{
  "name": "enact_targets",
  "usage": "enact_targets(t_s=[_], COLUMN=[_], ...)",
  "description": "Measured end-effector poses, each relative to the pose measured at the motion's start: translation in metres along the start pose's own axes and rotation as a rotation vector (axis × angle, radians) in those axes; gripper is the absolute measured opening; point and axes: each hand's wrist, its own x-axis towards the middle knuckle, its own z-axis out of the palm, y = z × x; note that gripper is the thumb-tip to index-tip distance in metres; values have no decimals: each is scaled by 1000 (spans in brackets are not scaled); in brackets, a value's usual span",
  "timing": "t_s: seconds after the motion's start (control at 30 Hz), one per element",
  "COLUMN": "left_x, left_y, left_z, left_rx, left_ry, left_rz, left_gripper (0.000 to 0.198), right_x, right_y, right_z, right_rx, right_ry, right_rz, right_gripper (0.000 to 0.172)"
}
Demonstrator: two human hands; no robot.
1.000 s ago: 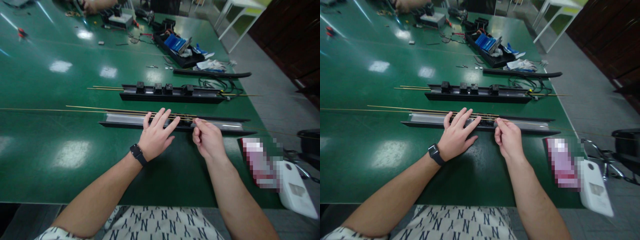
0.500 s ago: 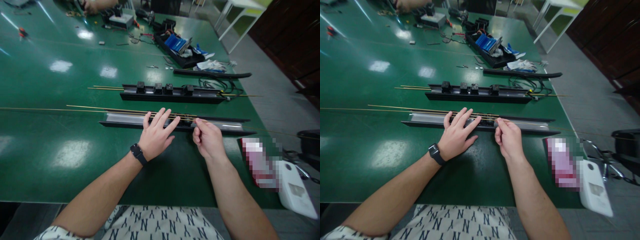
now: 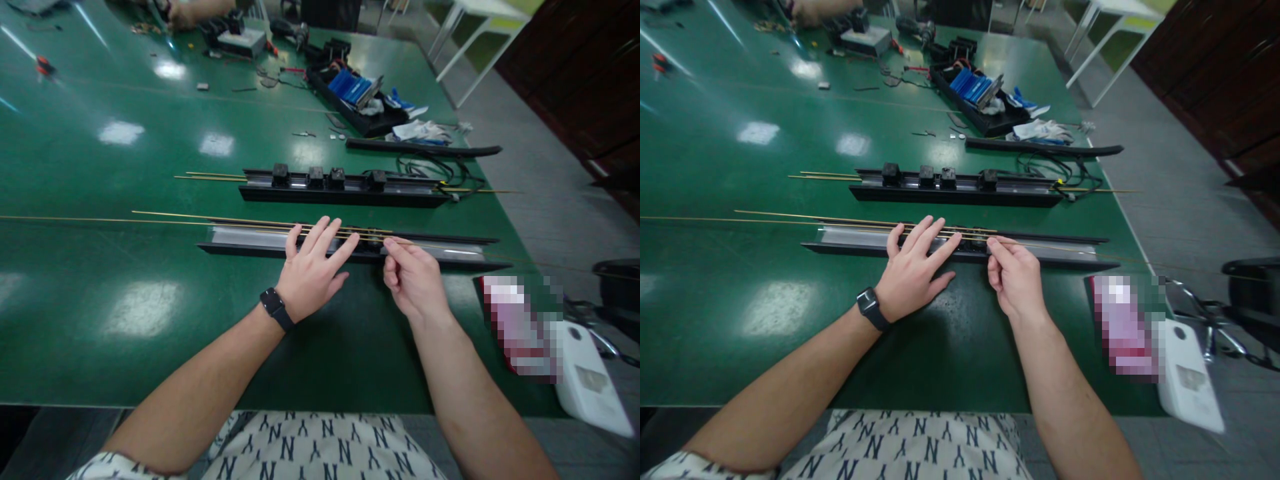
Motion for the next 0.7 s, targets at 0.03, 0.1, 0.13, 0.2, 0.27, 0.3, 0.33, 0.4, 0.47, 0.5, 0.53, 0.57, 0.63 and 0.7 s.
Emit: enact_targets(t_s=[0.03,0.1,0.13,0.2,0.27,0.3,0.33,0.4,0.47,0.5,0.53,0.57,0.63,0.7], left_x=[0,0,0,0,0,0,0,0,0,0,0,0,0,0], left_y=[0,0,0,0,-1,-1,-1,-1,-1,-1,-1,-1,-1,-1], left_z=[0,0,0,0,0,0,0,0,-1,-1,-1,-1,-1,-1], left_rx=[1,2,2,0,0,0,1,2,3,4,4,3,1,0], left_ry=[0,-4,-4,-4,-3,-2,-3,-6,-10,-10,-11,-9,-7,-4], left_rz=[0,3,4,5,4,4,5,8,10,10,10,10,10,10], left_gripper=[68,68,68,69,69,69,69,68,68,68,68,68,68,68], right_x=[0,1,1,1,1,1,1,1,1,1,1,1,0,0], right_y=[0,-1,-2,-2,-3,-3,-3,-2,-2,-2,-2,-3,-3,-3], right_z=[0,-1,-1,-1,-1,-1,-1,-2,-2,-2,-2,-1,-1,-1], right_rx=[6,11,12,11,15,16,17,16,15,14,13,11,4,-3], right_ry=[2,1,0,-4,-7,-9,-11,-15,-17,-16,-16,-16,-18,-19], right_rz=[7,15,14,11,6,3,0,-8,-15,-18,-20,-21,-19,-18], right_gripper=[40,39,39,38,37,36,35,34,33,33,32,32,32,33])
